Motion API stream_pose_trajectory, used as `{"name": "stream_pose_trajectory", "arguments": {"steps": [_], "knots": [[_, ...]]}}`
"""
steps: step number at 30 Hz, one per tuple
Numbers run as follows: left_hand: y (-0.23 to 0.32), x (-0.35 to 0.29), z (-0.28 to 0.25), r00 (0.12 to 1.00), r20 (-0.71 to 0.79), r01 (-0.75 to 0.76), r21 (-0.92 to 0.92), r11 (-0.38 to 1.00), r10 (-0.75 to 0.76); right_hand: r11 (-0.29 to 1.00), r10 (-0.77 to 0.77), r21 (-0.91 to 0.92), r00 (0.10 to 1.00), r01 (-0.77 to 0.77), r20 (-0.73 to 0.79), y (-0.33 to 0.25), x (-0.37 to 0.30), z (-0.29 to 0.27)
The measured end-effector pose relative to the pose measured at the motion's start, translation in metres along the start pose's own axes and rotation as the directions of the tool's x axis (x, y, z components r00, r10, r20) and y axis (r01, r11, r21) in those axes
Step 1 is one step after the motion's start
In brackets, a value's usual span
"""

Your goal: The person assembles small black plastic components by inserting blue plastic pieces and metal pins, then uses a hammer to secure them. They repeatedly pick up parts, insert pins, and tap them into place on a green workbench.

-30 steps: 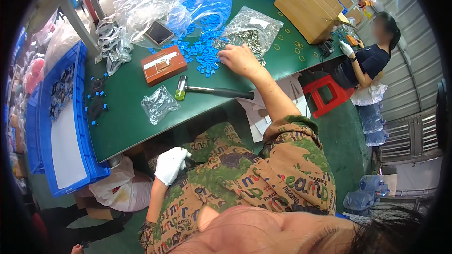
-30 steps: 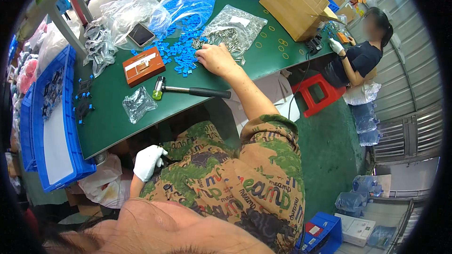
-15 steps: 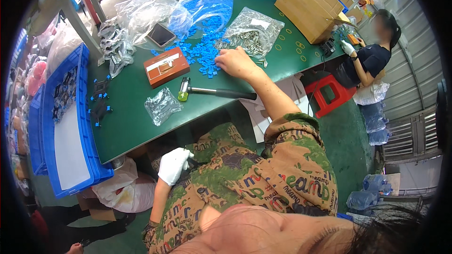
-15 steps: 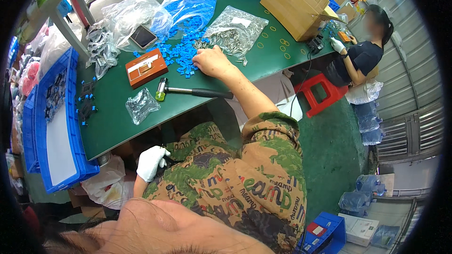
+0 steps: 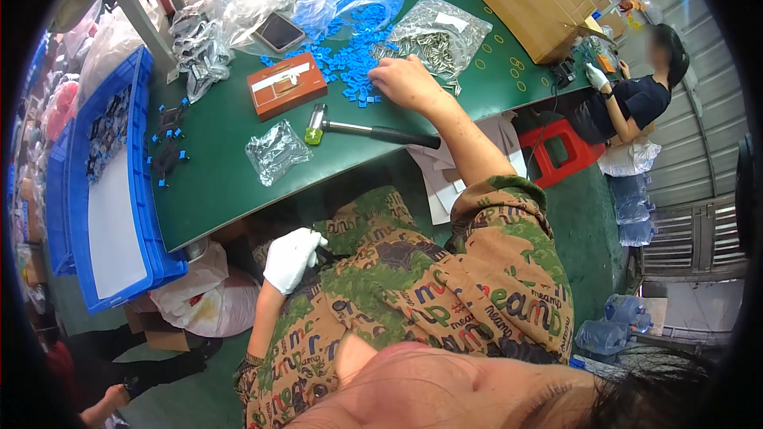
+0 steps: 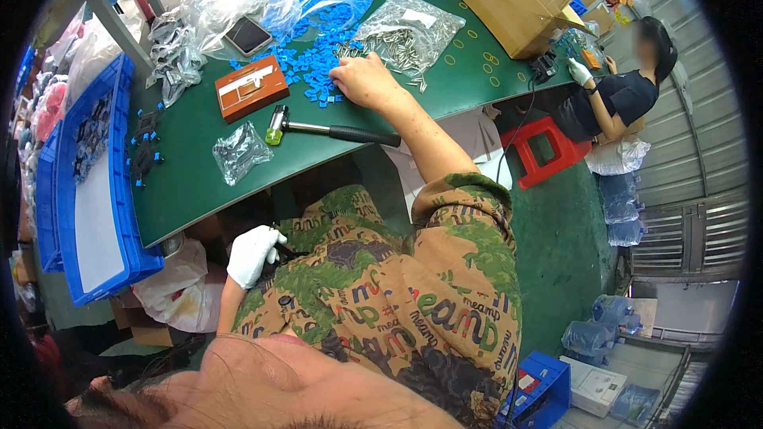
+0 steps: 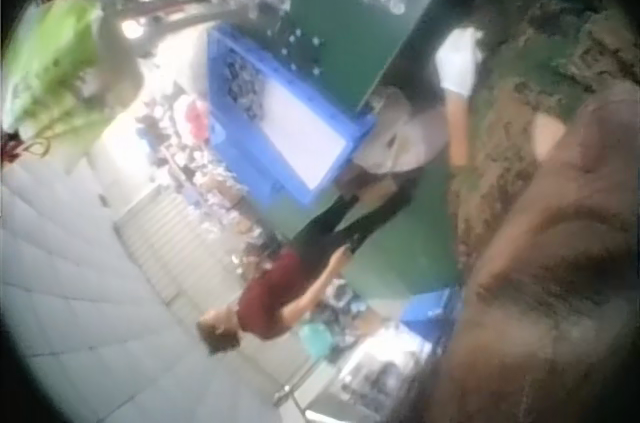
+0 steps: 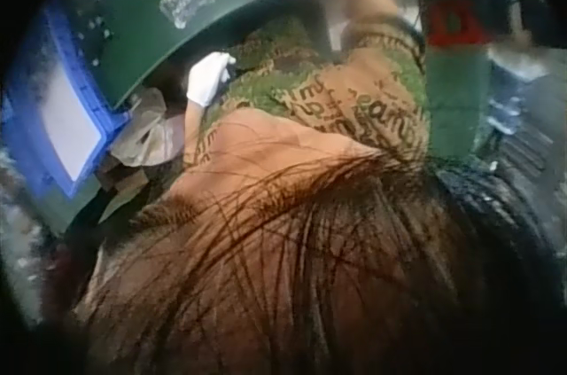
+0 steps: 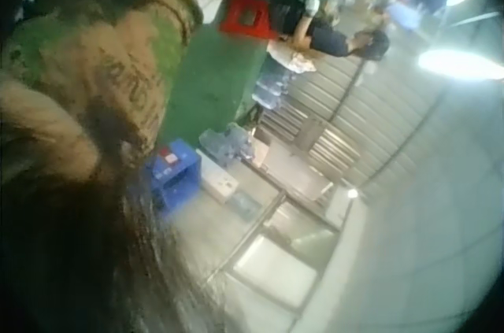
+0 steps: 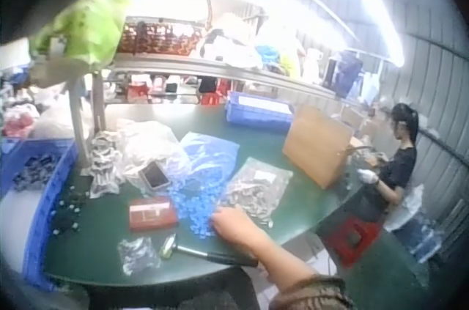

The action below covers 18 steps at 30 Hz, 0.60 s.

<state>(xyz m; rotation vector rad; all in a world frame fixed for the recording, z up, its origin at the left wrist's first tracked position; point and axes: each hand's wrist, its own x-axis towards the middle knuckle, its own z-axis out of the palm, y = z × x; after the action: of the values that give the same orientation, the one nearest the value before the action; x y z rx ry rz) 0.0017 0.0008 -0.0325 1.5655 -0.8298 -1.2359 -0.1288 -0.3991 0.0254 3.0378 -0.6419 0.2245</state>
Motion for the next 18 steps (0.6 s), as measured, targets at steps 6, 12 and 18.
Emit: {"name": "stream_pose_trajectory", "arguments": {"steps": [6, 12, 18], "knots": [[0.001, -0.003, 0.001, 0.999, -0.028, 0.03, 0.046, 0.998, -0.029, 0.998, -0.056, 0.006, 0.998, 0.056, 0.011, -0.016, -0.004, -0.011], [0.005, 0.0, 0.0, 0.999, -0.003, 0.039, 0.132, 0.99, -0.039, 1.0, -0.022, -0.004, 1.0, 0.022, 0.005, -0.016, -0.012, -0.01], [0.004, -0.004, 0.002, 0.999, -0.014, 0.045, 0.084, 0.995, -0.044, 0.998, -0.068, -0.017, 0.996, 0.068, 0.051, -0.022, -0.01, 0.001]]}}
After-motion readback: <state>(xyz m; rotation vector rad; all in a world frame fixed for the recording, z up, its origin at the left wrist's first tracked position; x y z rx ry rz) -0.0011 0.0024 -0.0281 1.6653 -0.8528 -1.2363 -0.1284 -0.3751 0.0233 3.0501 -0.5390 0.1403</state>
